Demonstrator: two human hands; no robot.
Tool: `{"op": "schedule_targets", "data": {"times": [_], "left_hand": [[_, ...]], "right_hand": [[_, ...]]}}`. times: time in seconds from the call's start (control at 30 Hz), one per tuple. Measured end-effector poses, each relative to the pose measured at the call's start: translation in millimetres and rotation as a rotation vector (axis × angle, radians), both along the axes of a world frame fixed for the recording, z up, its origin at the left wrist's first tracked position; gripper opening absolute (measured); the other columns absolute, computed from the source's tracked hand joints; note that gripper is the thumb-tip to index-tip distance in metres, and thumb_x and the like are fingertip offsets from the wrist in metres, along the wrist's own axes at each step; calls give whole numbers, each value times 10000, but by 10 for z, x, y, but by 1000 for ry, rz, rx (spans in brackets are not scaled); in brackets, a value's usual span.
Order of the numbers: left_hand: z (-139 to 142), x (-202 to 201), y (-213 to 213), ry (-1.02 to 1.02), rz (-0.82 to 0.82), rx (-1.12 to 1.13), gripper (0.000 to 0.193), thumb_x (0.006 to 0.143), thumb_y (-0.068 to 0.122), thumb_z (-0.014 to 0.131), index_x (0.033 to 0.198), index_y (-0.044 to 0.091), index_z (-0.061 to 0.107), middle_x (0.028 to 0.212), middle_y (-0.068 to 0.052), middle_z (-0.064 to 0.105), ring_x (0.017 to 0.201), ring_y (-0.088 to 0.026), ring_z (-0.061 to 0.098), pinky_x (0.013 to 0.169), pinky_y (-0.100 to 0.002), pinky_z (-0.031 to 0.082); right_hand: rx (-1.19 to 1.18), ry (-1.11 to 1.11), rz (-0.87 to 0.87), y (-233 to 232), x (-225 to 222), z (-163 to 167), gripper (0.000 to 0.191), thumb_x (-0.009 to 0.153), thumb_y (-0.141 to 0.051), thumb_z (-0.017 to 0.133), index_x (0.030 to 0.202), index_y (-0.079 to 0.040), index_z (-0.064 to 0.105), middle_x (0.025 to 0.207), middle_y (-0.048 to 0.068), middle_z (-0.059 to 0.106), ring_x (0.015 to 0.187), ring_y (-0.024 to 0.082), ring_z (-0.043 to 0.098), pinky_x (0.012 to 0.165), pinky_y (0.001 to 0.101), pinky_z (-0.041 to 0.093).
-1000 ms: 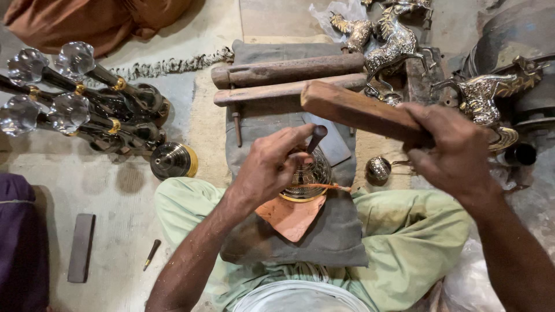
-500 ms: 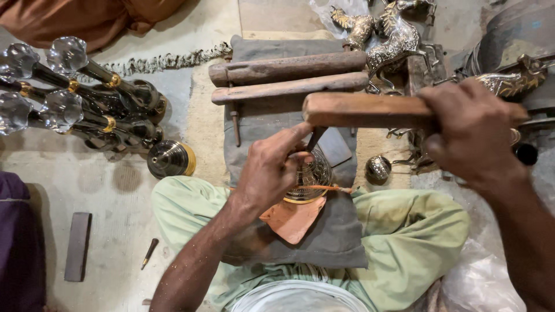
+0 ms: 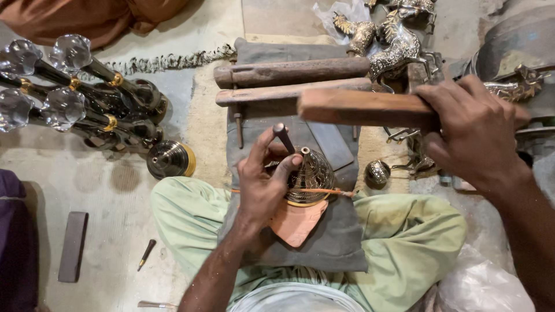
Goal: The person sits cross-legged on the floor with a sandbag on their lap and hammers a brass bell-shaped object with a wooden mallet, rotating the piece between strikes to shape its surface. They reposition the bell and continue hammering, then set it down and pick it back up to work further.
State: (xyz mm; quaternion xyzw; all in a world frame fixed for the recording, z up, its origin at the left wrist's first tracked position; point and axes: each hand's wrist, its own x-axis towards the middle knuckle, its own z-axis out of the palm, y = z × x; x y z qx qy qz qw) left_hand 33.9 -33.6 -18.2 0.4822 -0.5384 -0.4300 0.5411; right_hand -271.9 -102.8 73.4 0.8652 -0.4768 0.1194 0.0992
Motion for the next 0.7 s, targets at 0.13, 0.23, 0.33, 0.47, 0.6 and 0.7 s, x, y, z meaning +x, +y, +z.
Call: {"op": "schedule_targets", "data": {"times": [0.13, 0.23, 0.33, 0.47, 0.6, 0.7], "left_hand": [[-79, -22, 13, 43, 29, -35, 537, 955, -63, 694, 1444, 47, 503, 895, -79, 735, 844, -107, 732, 761, -265, 617], [-90, -27, 14, 37, 24, -54, 531, 966, -80, 668, 1450, 46, 487, 908, -81, 730, 860, -111, 728, 796, -268, 615], [-80, -24, 14, 41, 30, -33, 520, 952, -89, 671, 1426, 44, 501, 907, -87, 741, 856, -115, 736, 785, -270, 614], [-61, -18, 19, 12, -12, -27, 501, 950, -90, 670, 1409, 50, 527, 938, -94, 764, 873, -120, 748, 777, -271, 621], [-54, -21, 2, -19, -1, -90, 485, 968, -74, 687, 1407, 62, 533, 952, -86, 763, 880, -111, 749, 785, -267, 624], [-50, -14, -13, -22, -36, -44, 522, 941, -38, 749, 1405, 61, 529, 934, -80, 758, 843, -100, 721, 731, -263, 602]], "right_hand": [[-100, 112, 35, -177, 192, 107, 468, 757, -82, 688, 1225, -80, 705, 1037, 98, 741, 916, 264, 681, 758, 464, 580], [81, -56, 59, -259, 303, 265, 495, 819, -100, 686, 1306, -35, 635, 1051, 145, 700, 925, 279, 665, 822, 463, 587], [21, 351, 74, -304, 378, 433, 349, 890, -212, 701, 1219, -114, 641, 1042, 89, 728, 917, 244, 685, 807, 437, 600], [-27, 158, 147, -336, 384, 596, 541, 724, -106, 730, 1255, -35, 650, 1097, 154, 740, 915, 301, 692, 728, 438, 580], [135, 112, 67, -295, 317, 630, 561, 727, -117, 750, 1271, -20, 648, 1000, 161, 722, 839, 302, 695, 738, 436, 584], [106, 14, 117, -240, 247, 623, 537, 714, -97, 735, 1236, -2, 650, 1038, 182, 732, 829, 323, 696, 721, 444, 576]]}}
